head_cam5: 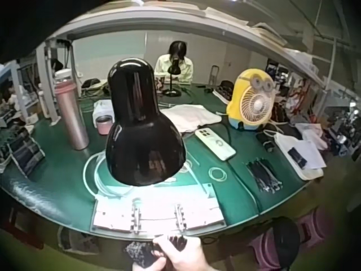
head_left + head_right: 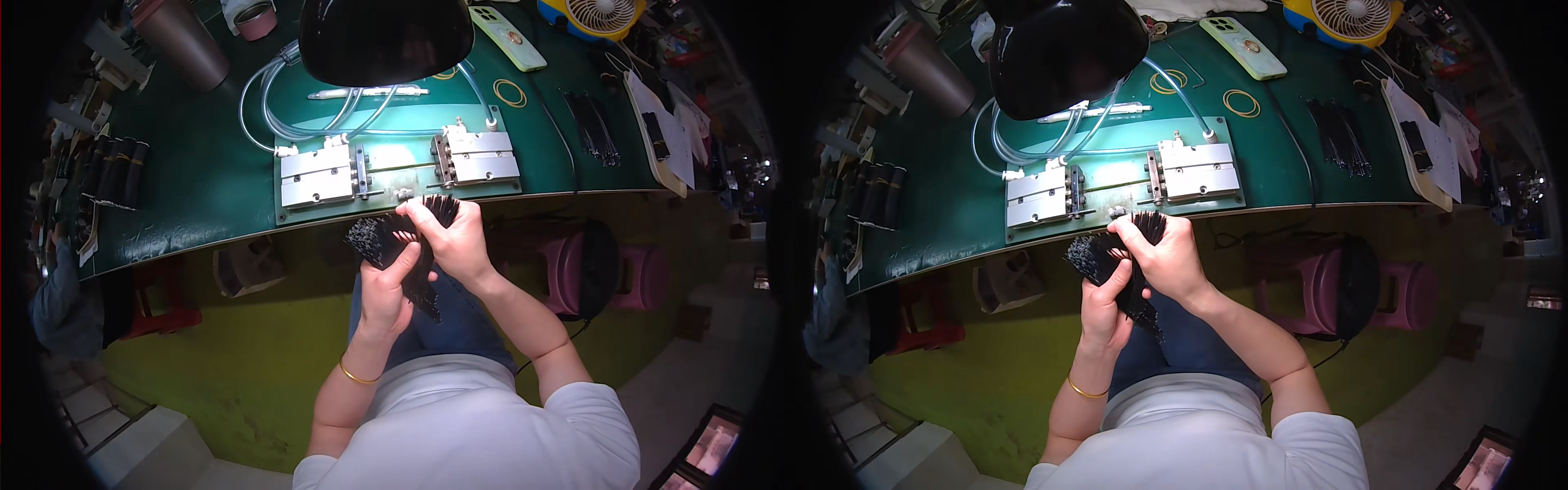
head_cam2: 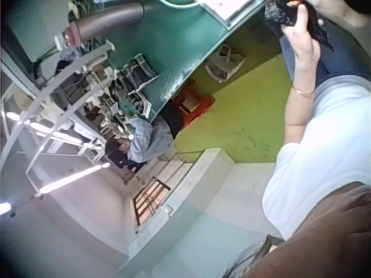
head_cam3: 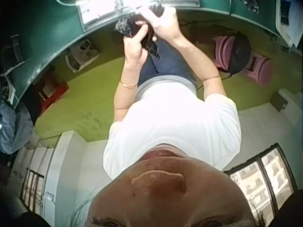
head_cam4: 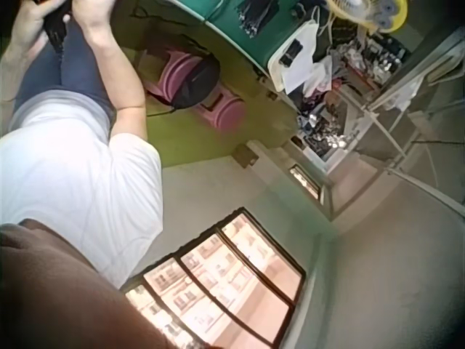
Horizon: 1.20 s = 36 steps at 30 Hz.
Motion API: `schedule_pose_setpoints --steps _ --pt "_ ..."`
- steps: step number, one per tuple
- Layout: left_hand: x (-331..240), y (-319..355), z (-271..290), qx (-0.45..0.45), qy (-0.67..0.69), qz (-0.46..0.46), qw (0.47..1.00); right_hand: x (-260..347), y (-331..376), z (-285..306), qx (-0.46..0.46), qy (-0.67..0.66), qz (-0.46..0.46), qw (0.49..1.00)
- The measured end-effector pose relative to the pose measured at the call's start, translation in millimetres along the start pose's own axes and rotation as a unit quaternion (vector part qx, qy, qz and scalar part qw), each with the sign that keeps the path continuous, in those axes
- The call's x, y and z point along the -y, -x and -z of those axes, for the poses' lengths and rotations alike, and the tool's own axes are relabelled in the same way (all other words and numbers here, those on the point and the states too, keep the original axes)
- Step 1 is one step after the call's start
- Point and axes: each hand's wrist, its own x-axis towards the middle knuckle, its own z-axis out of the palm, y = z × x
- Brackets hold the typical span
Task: Assembling and inspecting small electronic components using a fixture at a factory workbench.
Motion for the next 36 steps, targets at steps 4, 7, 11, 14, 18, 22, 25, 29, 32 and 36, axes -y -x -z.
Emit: schedule_pose_setpoints --steps 4,7,11,14,18,22,25,29,32,36 --pt "0.4 -1.5 3.2 0.012 0.005 -0.001 1.000 0.2 -1.2 -1.2 -0.008 0.005 -0.011 1.000" --pt "-0.9 -3.3 3.0 0.015 0.002 -0.003 1.000 -2.9 -2.8 0.4 -0.007 0.014 -0.007 1.000" --pt "-0.1 -4.1 3.2 0.015 0.000 -0.002 1.000 -2.4 -4.4 -0.1 -0.009 0.014 -0.002 1.000" --pt "-0.1 -4.6 2.7 0.015 0.000 -0.001 1.000 -2.1 -4.4 0.5 -0.005 0.004 -0.010 1.000" --pt "0.0 -5.5 2.8 0.016 0.000 0.000 1.000 -1.1 -4.8 0.3 -0.007 -0.003 -0.016 1.000" --pt "0.9 -6.0 3.5 0.021 0.003 0.001 1.000 2.3 -4.7 -0.1 -0.009 -0.006 -0.017 1.000" --pt "0.0 -5.4 1.3 0.025 0.005 0.000 1.000 2.8 -4.1 -1.0 -0.009 -0.015 -0.007 1.000" --pt "-2.3 -2.9 -2.5 0.015 0.010 0.009 1.000 -2.3 -1.9 -0.5 -0.003 -0.024 0.027 0.999" --pt "-3.2 -1.8 -0.6 0.026 0.004 0.013 1.000 -3.9 1.7 0.9 0.009 -0.010 0.055 0.998" --pt "-6.5 0.2 -2.8 0.023 0.006 0.016 1.000 4.3 5.0 -1.1 0.017 -0.008 0.039 0.999"
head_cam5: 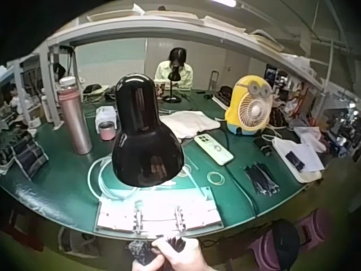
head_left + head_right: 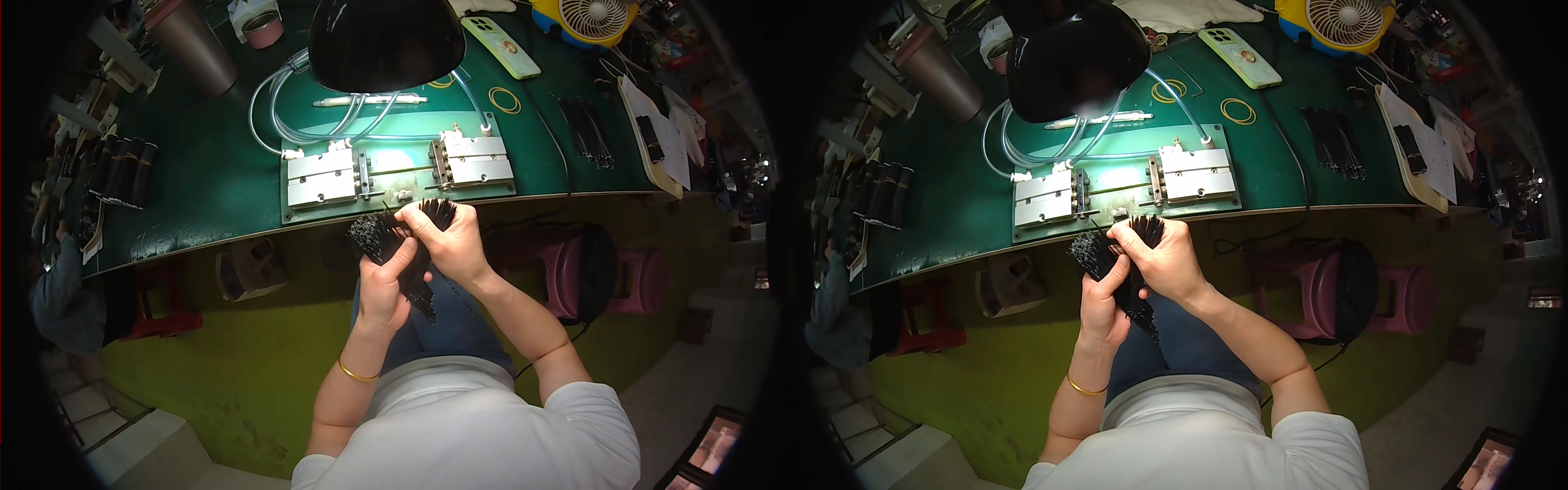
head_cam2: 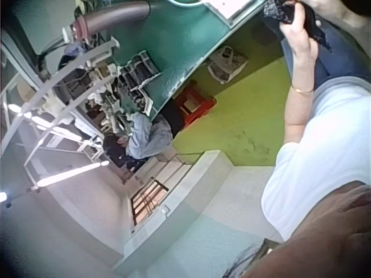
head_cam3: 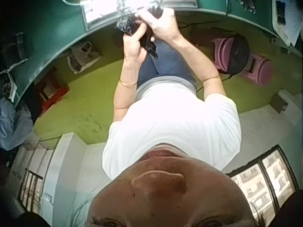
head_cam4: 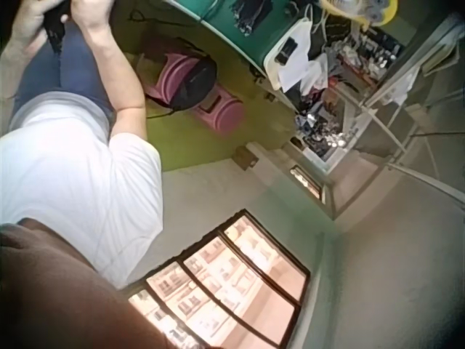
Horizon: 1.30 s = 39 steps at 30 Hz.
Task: Assembling and inspecting small electronic components using a fixture at a factory workbench.
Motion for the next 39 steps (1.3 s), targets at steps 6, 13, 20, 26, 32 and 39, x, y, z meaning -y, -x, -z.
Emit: schedule_pose_setpoints --steps 6,13,20,26,32,39 --pt "1.6 -6.3 3.3 0.002 0.014 0.003 1.000 4.9 -5.4 1.7 -0.014 0.019 -0.060 0.998" --pt "-9.8 3.6 0.0 -0.051 0.008 -0.008 0.999 1.8 -10.0 -7.5 -0.001 0.075 -0.051 0.996" --pt "11.9 2.8 2.0 -0.036 0.014 -0.009 0.999 -0.2 0.6 6.5 -0.064 0.093 -0.055 0.992" --pt "13.2 8.7 -7.5 -0.040 0.047 -0.014 0.998 -4.7 -1.9 5.7 -0.042 0.056 -0.050 0.996" --pt "2.7 5.3 1.7 -0.033 0.018 -0.027 0.999 8.0 -7.8 -12.9 -0.031 0.005 -0.081 0.996" --pt "5.6 5.6 1.8 -0.018 0.013 -0.016 1.000 5.4 -3.6 -2.3 -0.012 0.016 -0.044 0.999"
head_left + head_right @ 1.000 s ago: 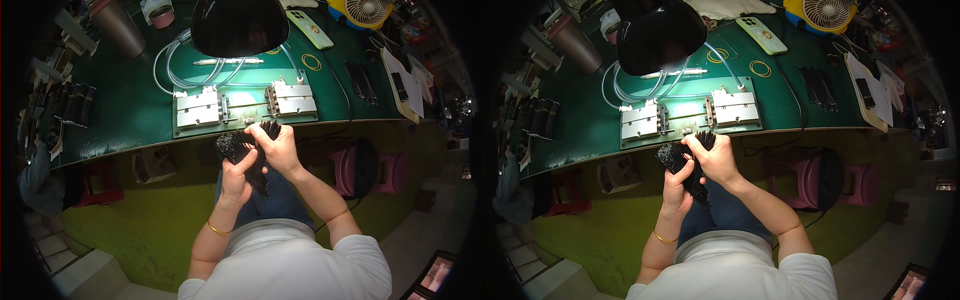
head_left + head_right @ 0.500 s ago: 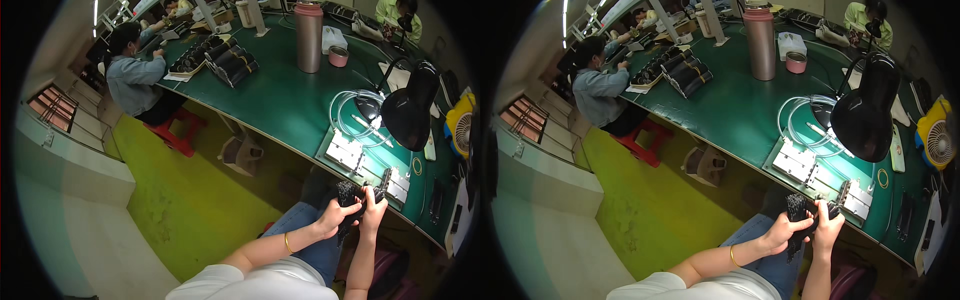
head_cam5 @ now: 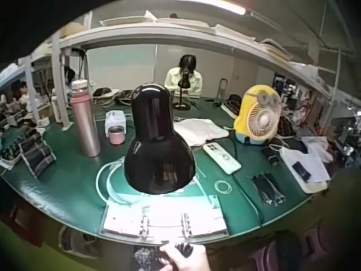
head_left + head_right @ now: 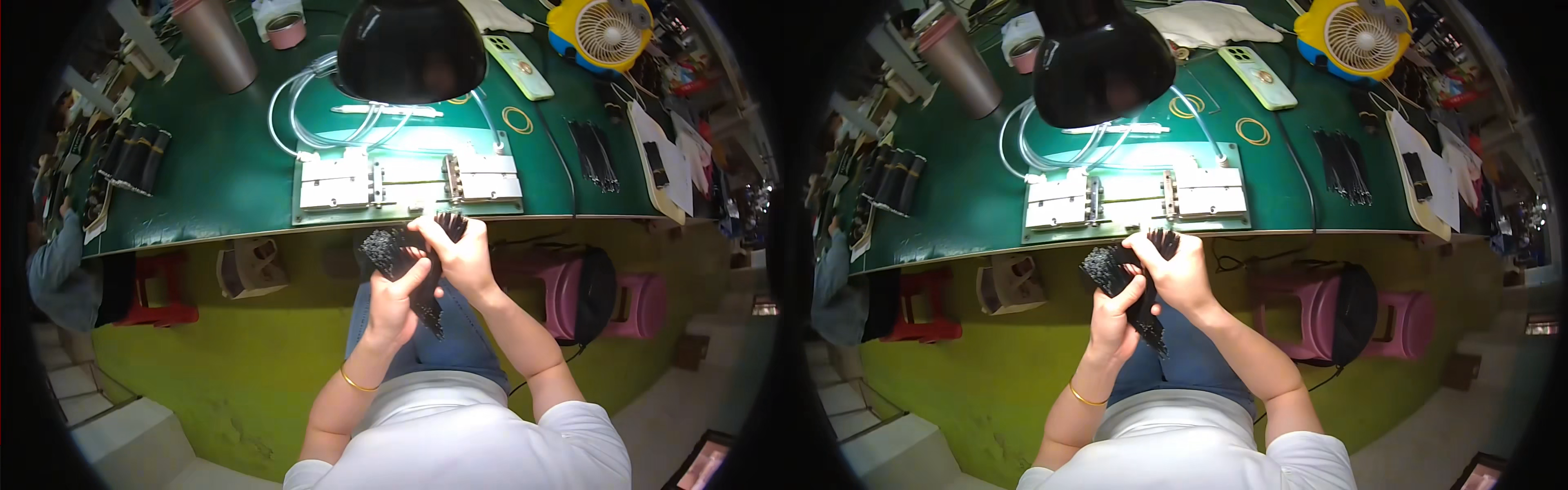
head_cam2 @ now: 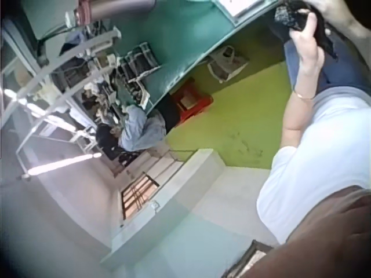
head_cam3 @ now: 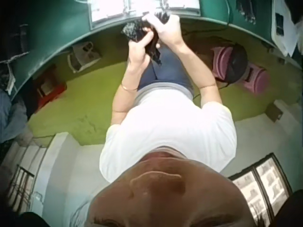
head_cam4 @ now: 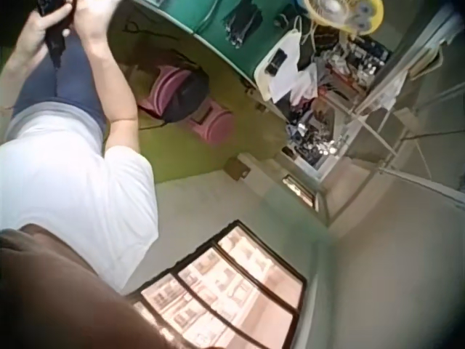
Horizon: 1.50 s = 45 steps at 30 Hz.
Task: Assembling and inspecting small electronic components using a fixture at a factory workbench.
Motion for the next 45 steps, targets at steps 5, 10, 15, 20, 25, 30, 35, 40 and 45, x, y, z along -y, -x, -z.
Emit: schedule_pose_setpoints --steps 5,10,15,20,25,30,35,40,45 --pt "4.9 -5.7 -1.7 -0.004 -0.010 -0.011 1.000 -4.8 -2.8 5.0 -0.019 0.009 -0.012 1.000" --pt "1.6 -5.7 -1.6 -0.009 -0.012 -0.013 1.000 -4.9 -4.0 1.8 -0.034 0.021 -0.007 0.999" --pt "0.8 -7.8 0.7 -0.002 -0.014 -0.006 1.000 -4.9 -4.9 0.8 -0.031 0.011 -0.006 0.999" --pt "0.3 -7.6 0.9 0.006 -0.018 -0.004 1.000 -8.1 -6.2 0.0 -0.035 -0.001 0.006 0.999" --pt "0.4 -7.4 -1.3 -0.002 -0.018 -0.009 1.000 -6.6 -7.1 1.0 -0.029 -0.010 -0.001 1.000" --pt "0.8 -9.1 -0.8 0.010 -0.006 -0.010 1.000 -6.1 -7.7 1.4 -0.032 -0.010 -0.026 0.999" --pt "-1.9 -6.2 -1.2 0.003 0.020 0.018 1.000 -4.3 -4.8 3.1 -0.003 -0.007 -0.017 1.000" --pt "-3.5 -3.4 -0.6 0.003 0.025 0.030 0.999 -5.1 -2.2 1.9 0.019 -0.003 0.032 0.999" --pt "-3.9 -0.4 -0.9 0.001 0.017 0.025 1.000 -7.6 1.5 -0.6 0.006 -0.048 0.011 0.999"
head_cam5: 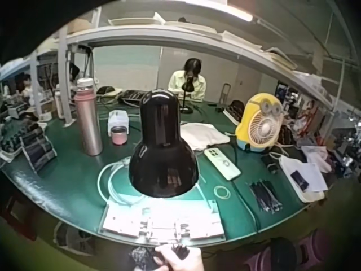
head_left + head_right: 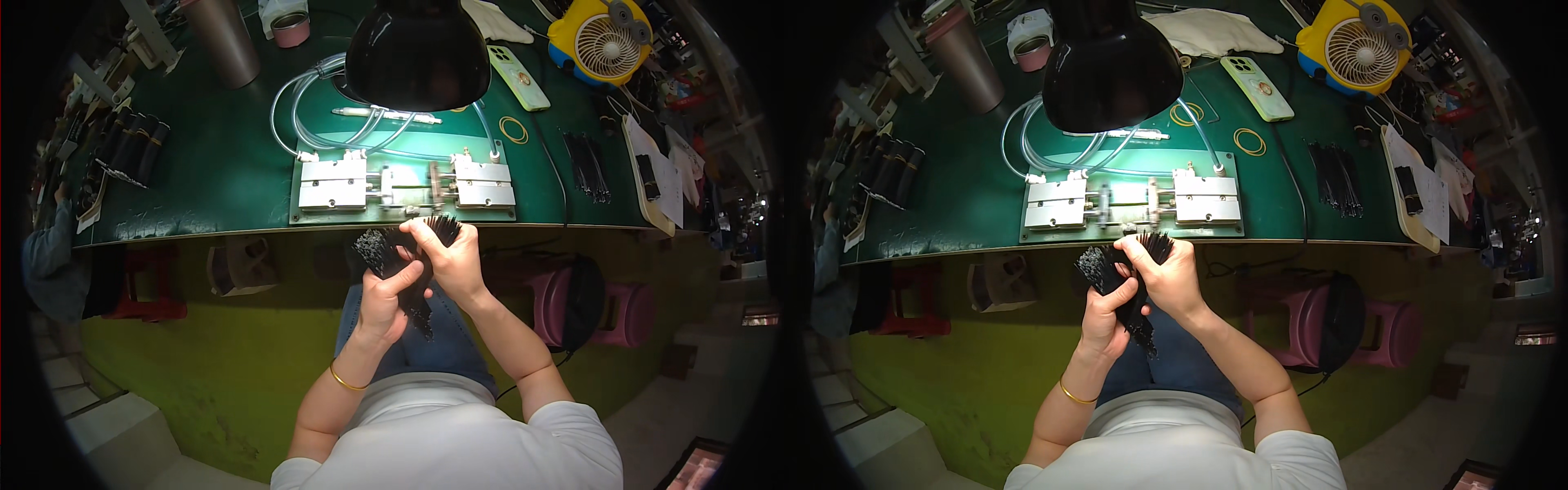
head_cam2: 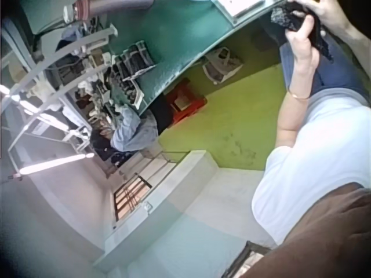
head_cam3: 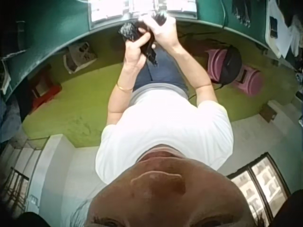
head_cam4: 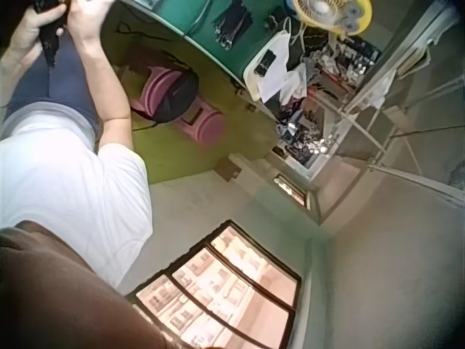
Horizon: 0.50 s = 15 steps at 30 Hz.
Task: Assembling and inspecting small electronic components using a fixture at a factory workbench.
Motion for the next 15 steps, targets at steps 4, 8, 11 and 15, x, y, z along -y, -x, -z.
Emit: schedule_pose_setpoints --steps 4,8,11,15 --pt "4.2 -1.8 2.2 -0.012 0.000 -0.002 1.000 2.3 -1.6 1.4 -0.005 0.023 -0.023 0.999" --pt "4.6 -3.6 2.7 -0.008 -0.004 0.005 1.000 2.8 -3.6 2.4 -0.019 0.043 -0.042 0.998" --pt "4.8 -4.6 3.3 -0.007 -0.014 0.006 1.000 0.9 -5.6 3.2 -0.017 0.027 -0.040 0.999" --pt "4.4 -5.8 3.3 -0.005 -0.023 0.007 1.000 3.7 -7.3 4.0 -0.015 0.053 -0.035 0.998"
